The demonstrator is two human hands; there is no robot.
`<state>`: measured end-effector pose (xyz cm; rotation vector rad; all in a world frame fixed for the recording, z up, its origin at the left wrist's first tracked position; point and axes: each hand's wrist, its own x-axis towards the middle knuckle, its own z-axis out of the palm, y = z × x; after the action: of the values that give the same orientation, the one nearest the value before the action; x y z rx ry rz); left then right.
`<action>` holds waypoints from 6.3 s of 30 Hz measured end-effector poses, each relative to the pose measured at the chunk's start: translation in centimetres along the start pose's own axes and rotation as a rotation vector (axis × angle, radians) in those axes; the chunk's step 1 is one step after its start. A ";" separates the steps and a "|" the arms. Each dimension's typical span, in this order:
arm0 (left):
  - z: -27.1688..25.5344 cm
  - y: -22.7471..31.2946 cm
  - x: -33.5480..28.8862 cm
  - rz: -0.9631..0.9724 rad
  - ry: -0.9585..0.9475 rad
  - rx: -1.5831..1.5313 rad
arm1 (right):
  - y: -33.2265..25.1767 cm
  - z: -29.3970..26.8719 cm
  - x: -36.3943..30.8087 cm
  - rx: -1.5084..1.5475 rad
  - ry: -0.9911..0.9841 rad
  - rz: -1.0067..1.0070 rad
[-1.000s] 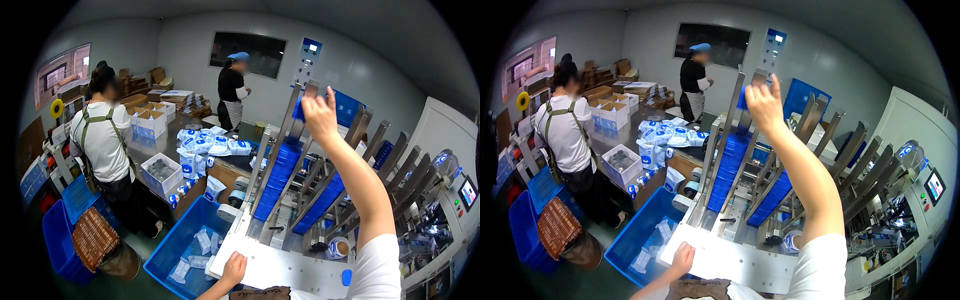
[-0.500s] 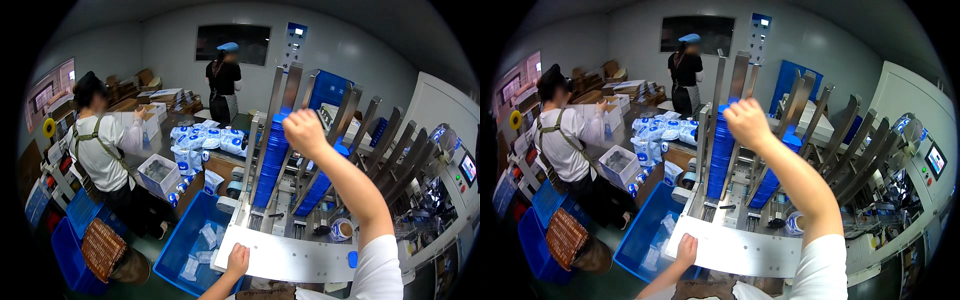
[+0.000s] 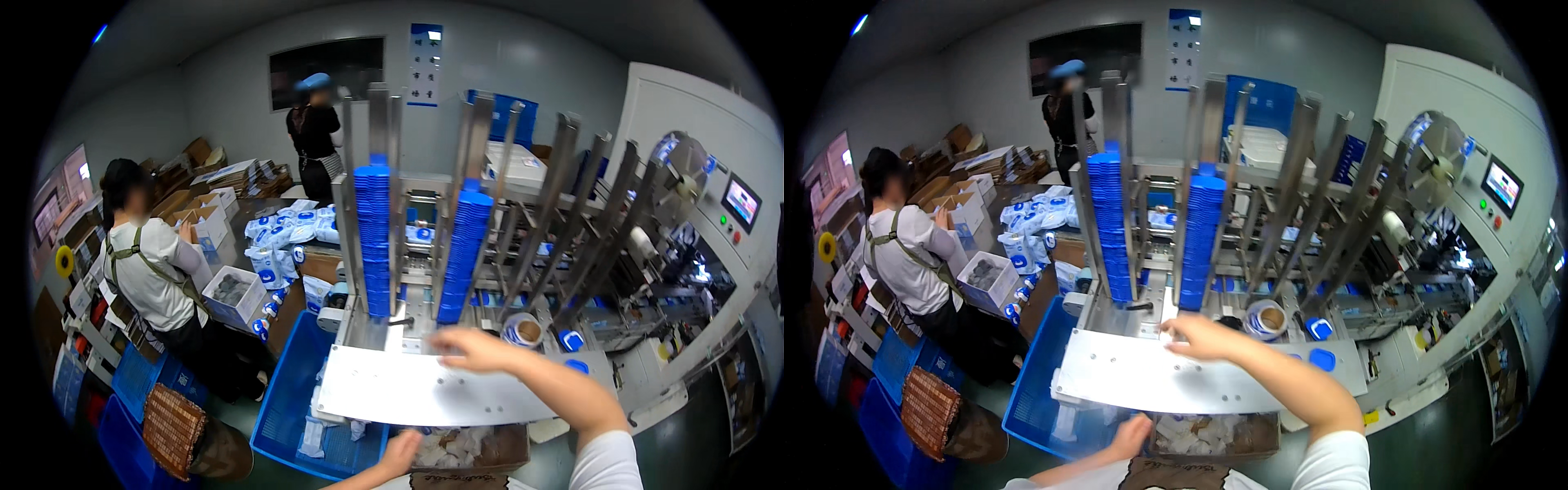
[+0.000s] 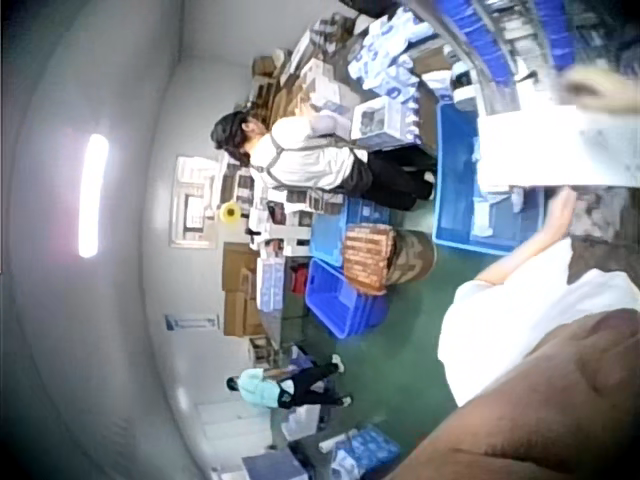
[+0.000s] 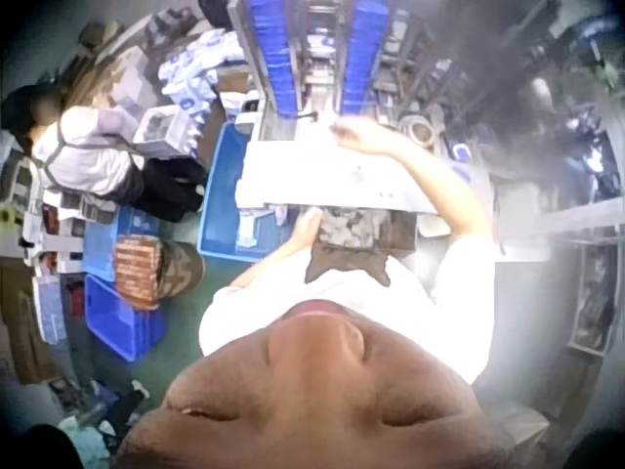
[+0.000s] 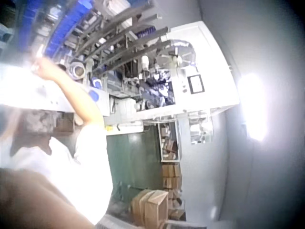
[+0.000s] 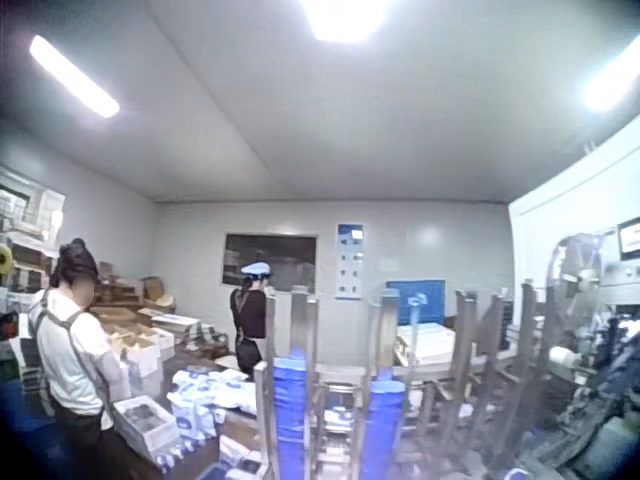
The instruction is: The person takes blue plastic components from a large cardboard box and stacks them into the vertical loading chutes of an industrial packaging machine.
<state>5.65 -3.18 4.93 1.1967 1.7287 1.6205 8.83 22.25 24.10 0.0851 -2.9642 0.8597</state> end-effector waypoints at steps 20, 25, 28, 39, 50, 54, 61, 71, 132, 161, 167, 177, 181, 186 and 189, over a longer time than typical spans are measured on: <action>31.4 -20.5 9.9 0.243 -1.074 1.324 | -20.4 32.1 -67.6 0.840 1.830 1.301; 42.6 -20.6 5.4 -0.419 -1.158 1.248 | -20.3 31.9 -71.0 0.760 1.956 1.372; 53.6 -19.1 1.9 -0.530 -1.369 1.164 | -21.2 30.6 -75.5 0.584 1.922 1.417; 103.5 2.3 -15.2 0.458 -1.756 0.684 | -26.3 24.6 -93.3 0.063 2.348 1.730; 113.8 44.2 -51.4 0.684 -2.248 -0.643 | -34.4 24.1 -106.4 -1.078 2.321 2.316; 113.6 50.6 -60.8 0.993 -2.488 -0.695 | -35.1 22.6 -111.7 -1.252 1.995 2.455; 119.1 47.1 -77.6 2.316 -2.718 -0.269 | -32.8 23.9 -115.4 -1.293 1.859 2.533; 119.7 39.3 -83.8 3.402 -2.291 0.007 | -30.6 21.5 -115.6 -1.394 1.960 2.869; 115.2 48.0 -87.3 2.285 -3.273 0.620 | -35.1 18.4 -119.9 -1.748 0.997 2.976; 116.1 39.5 -83.9 1.963 -3.208 1.487 | -32.7 18.3 -118.5 -1.604 3.146 2.528; 119.6 32.9 -85.1 1.521 -3.109 1.692 | -31.8 18.2 -119.1 -1.670 3.353 2.121; 116.3 34.8 -81.7 1.632 -3.090 1.205 | -32.3 18.5 -118.4 -1.780 3.460 1.784; 116.1 37.5 -81.2 1.651 -3.081 1.198 | -32.3 18.6 -118.5 -1.803 3.434 1.814; 118.7 39.6 -84.8 1.675 -3.122 1.632 | -32.2 18.3 -118.8 -1.781 3.462 1.739; 116.7 43.0 -85.3 1.037 -3.251 2.118 | -32.3 18.4 -118.5 -1.836 3.464 1.716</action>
<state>155.89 -15.57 6.76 -1.6228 0.8363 2.5905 128.51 -10.39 17.83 2.7986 -2.2119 2.4371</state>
